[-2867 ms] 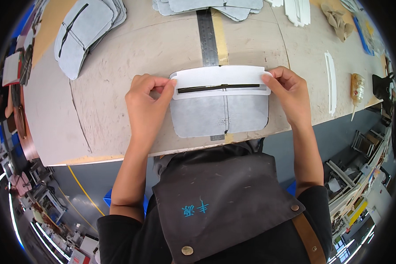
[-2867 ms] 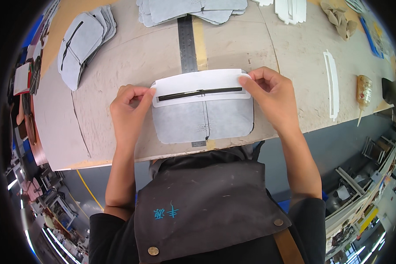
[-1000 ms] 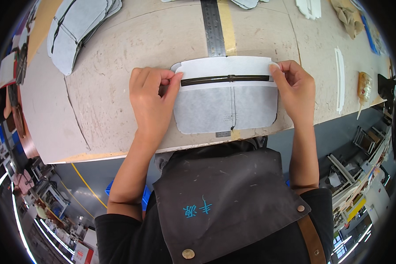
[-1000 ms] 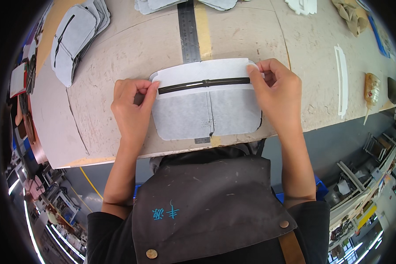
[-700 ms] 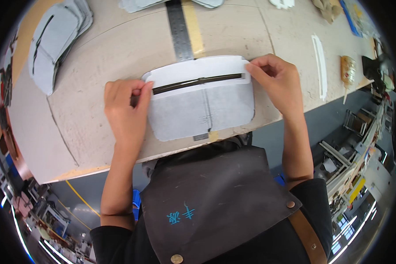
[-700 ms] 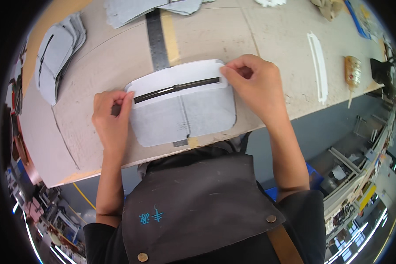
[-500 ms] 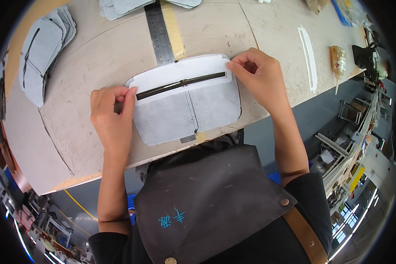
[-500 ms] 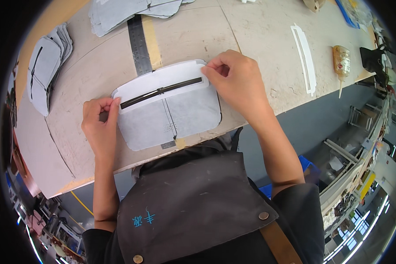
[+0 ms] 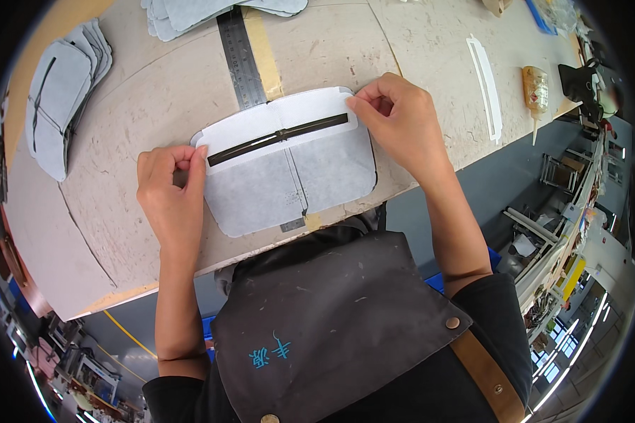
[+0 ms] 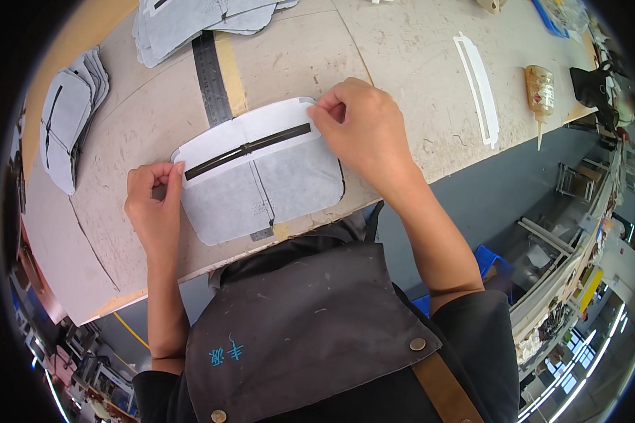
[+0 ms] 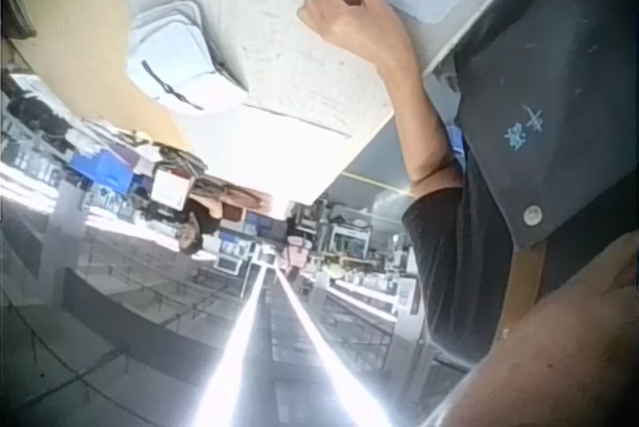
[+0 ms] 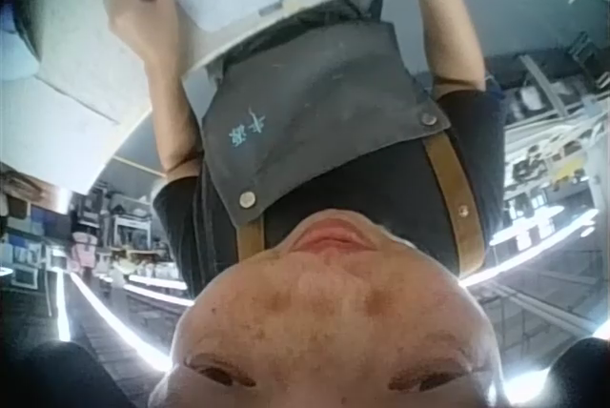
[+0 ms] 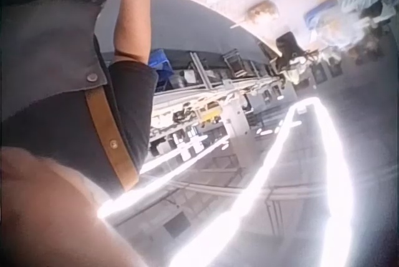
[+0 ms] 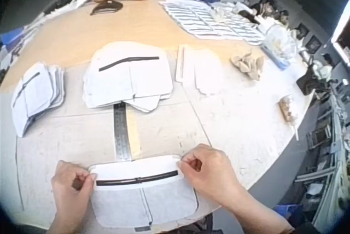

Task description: The worker is applying adhesive to small white fabric strips and attaching them to grey fabric panels, likely as part of a bag or garment assembly process.

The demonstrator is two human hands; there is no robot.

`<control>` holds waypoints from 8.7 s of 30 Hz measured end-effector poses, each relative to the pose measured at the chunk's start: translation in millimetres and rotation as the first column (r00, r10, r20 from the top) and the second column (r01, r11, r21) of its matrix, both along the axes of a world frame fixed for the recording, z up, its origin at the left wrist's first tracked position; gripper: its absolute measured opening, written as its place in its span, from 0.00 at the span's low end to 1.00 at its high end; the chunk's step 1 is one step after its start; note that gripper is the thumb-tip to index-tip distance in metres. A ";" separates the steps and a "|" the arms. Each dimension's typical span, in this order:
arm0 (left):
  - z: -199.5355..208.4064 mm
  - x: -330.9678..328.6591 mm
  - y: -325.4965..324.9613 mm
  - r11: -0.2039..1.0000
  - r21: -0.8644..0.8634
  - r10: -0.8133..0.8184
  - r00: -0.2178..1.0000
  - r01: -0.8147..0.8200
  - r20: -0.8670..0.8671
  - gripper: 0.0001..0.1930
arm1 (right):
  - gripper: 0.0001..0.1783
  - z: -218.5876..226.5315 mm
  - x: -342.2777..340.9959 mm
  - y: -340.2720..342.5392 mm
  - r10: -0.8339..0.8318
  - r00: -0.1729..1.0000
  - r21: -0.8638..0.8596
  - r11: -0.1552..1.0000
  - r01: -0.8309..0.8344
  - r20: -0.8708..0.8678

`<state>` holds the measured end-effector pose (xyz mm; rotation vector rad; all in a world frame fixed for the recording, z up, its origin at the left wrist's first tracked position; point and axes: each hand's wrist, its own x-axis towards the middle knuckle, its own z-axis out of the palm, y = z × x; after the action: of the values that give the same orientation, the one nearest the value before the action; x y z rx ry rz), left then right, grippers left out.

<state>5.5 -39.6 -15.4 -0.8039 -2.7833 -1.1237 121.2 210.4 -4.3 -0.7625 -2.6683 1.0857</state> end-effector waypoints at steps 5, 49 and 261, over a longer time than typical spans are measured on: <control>0.4 -0.6 -0.5 1.000 -0.009 -0.019 1.000 0.019 -0.022 0.07 | 0.09 -1.9 -0.5 -1.5 0.002 1.000 0.034 0.999 -0.002 -0.007; -1.7 11.7 -36.0 0.947 -0.138 -0.318 0.910 0.290 -0.266 0.14 | 0.23 0.0 39.0 -16.7 0.489 0.828 0.722 0.464 -0.513 0.274; 4.1 -46.7 75.9 0.830 0.069 -0.553 0.803 0.553 0.223 0.09 | 0.25 -9.8 23.0 -25.2 0.377 0.912 0.260 0.908 -0.329 -0.159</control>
<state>-41.2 36.3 -11.4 -1.6710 -2.7976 -1.3639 144.3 185.2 -14.1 -0.1117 -2.7436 0.8448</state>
